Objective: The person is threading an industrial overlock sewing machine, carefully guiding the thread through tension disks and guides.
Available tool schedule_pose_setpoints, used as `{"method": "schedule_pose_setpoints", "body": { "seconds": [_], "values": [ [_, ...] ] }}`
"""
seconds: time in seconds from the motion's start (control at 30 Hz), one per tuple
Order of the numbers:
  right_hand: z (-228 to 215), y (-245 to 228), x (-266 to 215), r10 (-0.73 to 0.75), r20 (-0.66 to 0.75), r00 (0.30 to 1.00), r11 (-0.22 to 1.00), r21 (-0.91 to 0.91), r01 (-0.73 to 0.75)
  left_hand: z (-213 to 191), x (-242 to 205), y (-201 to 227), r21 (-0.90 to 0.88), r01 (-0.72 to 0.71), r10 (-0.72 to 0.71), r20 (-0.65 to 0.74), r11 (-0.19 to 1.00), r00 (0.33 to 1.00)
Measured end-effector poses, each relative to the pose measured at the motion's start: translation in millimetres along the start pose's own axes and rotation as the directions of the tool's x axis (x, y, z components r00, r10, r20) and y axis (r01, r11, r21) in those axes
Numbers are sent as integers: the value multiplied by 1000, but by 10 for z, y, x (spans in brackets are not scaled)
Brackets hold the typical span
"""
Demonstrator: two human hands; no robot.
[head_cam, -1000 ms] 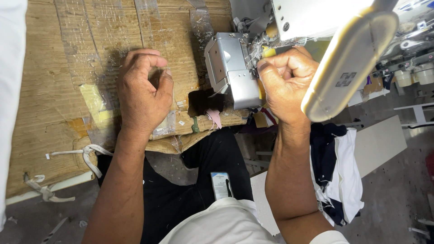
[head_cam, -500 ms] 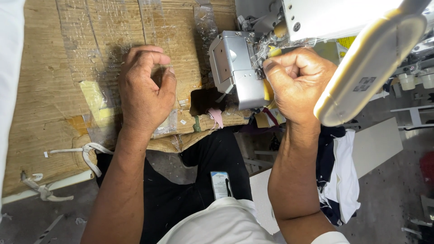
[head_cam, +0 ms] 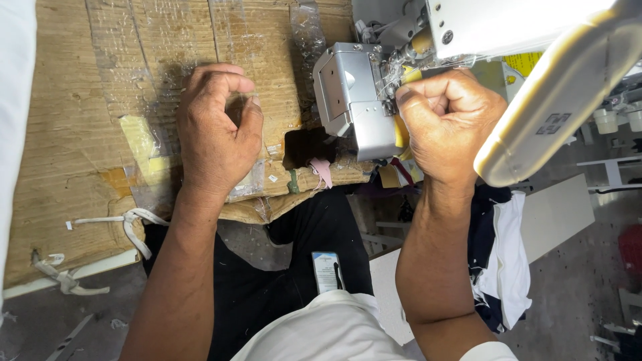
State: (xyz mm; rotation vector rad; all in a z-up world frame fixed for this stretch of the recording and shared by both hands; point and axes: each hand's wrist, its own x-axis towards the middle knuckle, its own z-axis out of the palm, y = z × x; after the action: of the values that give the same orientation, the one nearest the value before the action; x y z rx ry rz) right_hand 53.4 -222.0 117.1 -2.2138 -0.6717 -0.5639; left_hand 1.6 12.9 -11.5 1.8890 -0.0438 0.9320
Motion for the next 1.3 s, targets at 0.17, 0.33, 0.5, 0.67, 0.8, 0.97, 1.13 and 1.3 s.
{"method": "schedule_pose_setpoints", "body": {
  "seconds": [0.17, 0.33, 0.5, 0.67, 0.8, 0.97, 1.13, 1.3],
  "values": [
    [-9, 14, 5, -8, 13, 1000, 1000, 11, 8, 3, 0, -2, 3, -5, 5, -5, 1000, 1000],
    [10, 24, -1, -14, 8, 1000, 1000, 9, 14, 0, -10, -11, -1, 0, 0, -4, 1000, 1000],
    [31, 29, 2, -4, -2, 1000, 999, 34, 4, -7, -11, -23, 2, -5, 5, -5, 1000, 1000],
    [18, 28, 7, 10, 11, 1000, 1000, 19, -10, -8, -16, -25, 10, 1, -1, -2, 1000, 1000],
    [19, 44, 13, 27, 15, 1000, 999, 32, -27, -15, -13, -14, -7, 2, -2, 0, 1000, 1000],
    [19, 18, -3, 12, 13, 1000, 999, 30, -12, -12, -21, -23, -12, -3, 3, -4, 1000, 1000],
    [-34, 239, -100, -155, 3, 988, 987, 48, 155, -11, -21, 23, -10, -25, 25, -38, 1000, 999],
    [-113, 81, -324, -257, -158, 953, 938, 197, 285, 21, -104, 733, -129, -49, 31, -141, 990, 990]
  ]
}}
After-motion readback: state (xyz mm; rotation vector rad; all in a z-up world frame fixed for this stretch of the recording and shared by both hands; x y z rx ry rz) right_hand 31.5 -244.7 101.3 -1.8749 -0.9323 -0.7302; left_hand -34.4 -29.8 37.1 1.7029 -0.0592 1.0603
